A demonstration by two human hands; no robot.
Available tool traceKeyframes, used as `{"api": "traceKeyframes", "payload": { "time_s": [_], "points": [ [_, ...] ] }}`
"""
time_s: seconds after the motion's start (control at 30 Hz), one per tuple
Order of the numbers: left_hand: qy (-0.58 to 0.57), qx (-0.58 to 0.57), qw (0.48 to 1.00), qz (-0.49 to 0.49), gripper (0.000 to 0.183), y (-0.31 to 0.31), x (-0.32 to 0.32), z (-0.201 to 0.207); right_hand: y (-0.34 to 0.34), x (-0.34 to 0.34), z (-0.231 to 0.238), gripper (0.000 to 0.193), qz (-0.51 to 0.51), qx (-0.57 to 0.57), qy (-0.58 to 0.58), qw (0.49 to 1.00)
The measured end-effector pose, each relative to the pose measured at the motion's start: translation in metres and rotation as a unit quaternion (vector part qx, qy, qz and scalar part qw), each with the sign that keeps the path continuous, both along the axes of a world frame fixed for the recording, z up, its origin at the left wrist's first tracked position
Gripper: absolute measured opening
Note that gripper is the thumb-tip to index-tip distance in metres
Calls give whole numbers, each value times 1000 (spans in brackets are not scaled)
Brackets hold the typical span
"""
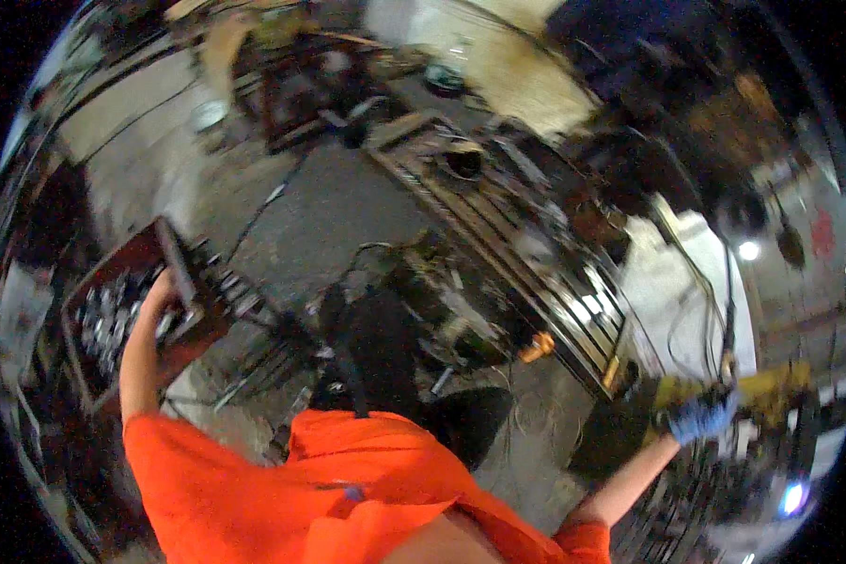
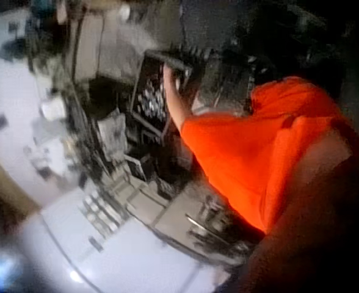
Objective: The person operates a milling machine by picking up metal workpieces from a bin, placing them on the machine bed, and using a lever and handwheel to perform the milling. The person also uses an air nozzle to clean the workpiece between operations.
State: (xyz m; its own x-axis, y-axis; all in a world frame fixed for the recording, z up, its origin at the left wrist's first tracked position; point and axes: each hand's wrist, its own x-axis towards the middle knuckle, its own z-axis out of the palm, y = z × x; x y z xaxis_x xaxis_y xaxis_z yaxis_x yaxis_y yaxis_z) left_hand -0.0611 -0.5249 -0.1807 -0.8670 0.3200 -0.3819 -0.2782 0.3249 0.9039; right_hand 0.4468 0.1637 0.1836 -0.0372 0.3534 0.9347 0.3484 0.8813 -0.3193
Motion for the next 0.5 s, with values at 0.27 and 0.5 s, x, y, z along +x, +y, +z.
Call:
{"api": "traceKeyframes", "payload": {
  "time_s": [0.27, 0.5],
  "points": [
    [-42, -2, 999, 29, 39, -18, -14, -13, -1, -14, 25, 30, 71, 76, -17, 994],
    [-60, -4, 997, 40, 39, -17, -16, -15, 2, -10, 35, 32, 183, 19, 53, 982]
  ]
}}
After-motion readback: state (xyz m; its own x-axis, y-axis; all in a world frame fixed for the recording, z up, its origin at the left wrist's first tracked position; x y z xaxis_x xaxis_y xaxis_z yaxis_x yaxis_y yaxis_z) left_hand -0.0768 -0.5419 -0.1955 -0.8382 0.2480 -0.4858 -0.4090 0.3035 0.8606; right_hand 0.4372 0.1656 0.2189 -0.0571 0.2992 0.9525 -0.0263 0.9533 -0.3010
